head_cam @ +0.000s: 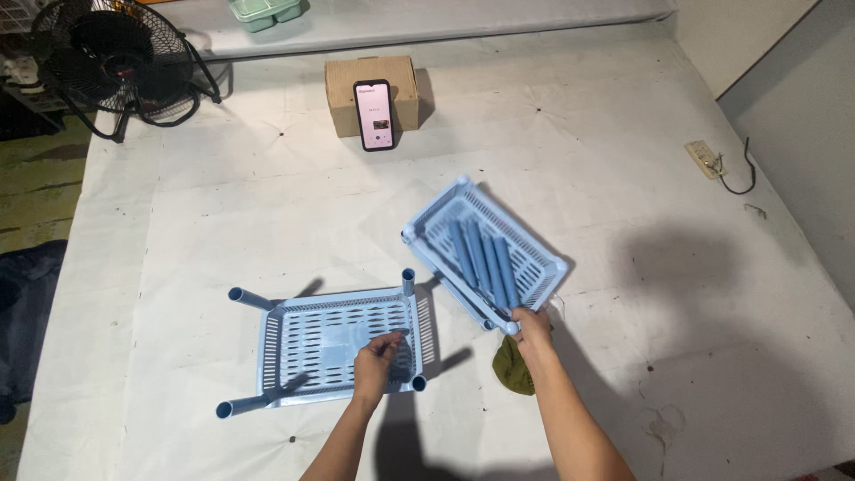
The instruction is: The person assembles a two-tier blue plastic storage rack by inserting four cylindrical legs into the base tray, then placing a second tray on top. The person adjusts the components to ensure stability and alignment.
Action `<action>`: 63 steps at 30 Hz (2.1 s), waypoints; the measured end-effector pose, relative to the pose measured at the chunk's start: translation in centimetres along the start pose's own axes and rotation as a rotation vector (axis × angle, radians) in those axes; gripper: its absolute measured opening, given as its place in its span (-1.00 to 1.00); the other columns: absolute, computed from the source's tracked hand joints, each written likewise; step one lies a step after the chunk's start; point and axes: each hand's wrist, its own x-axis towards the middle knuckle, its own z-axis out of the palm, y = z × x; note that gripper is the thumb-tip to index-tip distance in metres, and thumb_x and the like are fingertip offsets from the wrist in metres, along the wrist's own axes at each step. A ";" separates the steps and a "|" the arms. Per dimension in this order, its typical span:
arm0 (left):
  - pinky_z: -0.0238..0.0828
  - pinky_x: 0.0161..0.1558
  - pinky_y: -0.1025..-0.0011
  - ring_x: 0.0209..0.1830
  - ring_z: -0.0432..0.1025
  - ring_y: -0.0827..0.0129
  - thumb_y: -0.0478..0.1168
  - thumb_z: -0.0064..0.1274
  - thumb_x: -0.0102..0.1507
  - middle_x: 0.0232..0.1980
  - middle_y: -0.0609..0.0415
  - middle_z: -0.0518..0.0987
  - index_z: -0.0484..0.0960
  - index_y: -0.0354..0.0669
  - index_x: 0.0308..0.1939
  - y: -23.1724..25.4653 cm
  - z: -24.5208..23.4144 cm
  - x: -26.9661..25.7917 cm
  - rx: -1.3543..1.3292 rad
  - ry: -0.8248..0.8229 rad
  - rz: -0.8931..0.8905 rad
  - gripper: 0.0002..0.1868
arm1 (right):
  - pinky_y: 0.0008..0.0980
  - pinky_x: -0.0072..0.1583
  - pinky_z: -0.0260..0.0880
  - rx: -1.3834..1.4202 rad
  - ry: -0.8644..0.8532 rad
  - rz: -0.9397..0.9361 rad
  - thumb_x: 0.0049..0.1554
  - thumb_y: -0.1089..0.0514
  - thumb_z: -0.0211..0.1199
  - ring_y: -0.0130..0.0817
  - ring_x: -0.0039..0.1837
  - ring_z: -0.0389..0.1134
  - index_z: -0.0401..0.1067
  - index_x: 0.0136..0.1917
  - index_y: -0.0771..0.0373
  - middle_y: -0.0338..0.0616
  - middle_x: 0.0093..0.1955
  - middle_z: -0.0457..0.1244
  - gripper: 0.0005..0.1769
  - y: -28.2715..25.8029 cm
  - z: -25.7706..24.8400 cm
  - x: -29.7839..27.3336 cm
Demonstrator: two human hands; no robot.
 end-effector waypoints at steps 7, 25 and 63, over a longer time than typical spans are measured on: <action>0.48 -0.06 0.46 -0.19 0.60 0.43 -0.24 0.12 0.29 -0.14 0.09 0.78 0.77 -0.13 0.00 0.5 0.1 -0.4 -0.015 -0.007 0.006 -0.76 | -0.42 -0.50 -0.07 0.047 -0.036 -0.003 -0.11 0.53 0.06 -0.39 -0.46 0.18 0.34 -0.01 0.31 -0.13 -0.27 0.22 -0.62 1.8 -0.5 1.4; 0.48 -0.03 0.45 -0.16 0.60 0.45 -0.24 0.12 0.28 -0.13 0.10 0.78 0.77 -0.10 0.02 -0.1 -0.6 -0.3 0.001 0.018 -0.011 -0.75 | -0.26 -0.30 0.42 0.060 -0.238 0.078 -0.03 0.50 0.02 -0.20 -0.17 0.37 0.31 0.13 0.38 0.03 -0.03 0.28 -0.57 0.4 7.5 -0.6; 0.49 -0.02 0.47 -0.15 0.58 0.47 -0.31 0.06 0.30 -0.12 0.11 0.76 0.76 -0.15 0.02 0.1 0.0 -1.2 -0.117 -0.036 -0.026 -0.74 | -0.23 -0.23 0.30 0.233 0.227 0.031 0.17 -0.34 0.12 -0.29 -0.32 0.27 0.17 0.25 0.01 -0.23 -0.29 0.15 -0.43 4.2 3.4 -3.3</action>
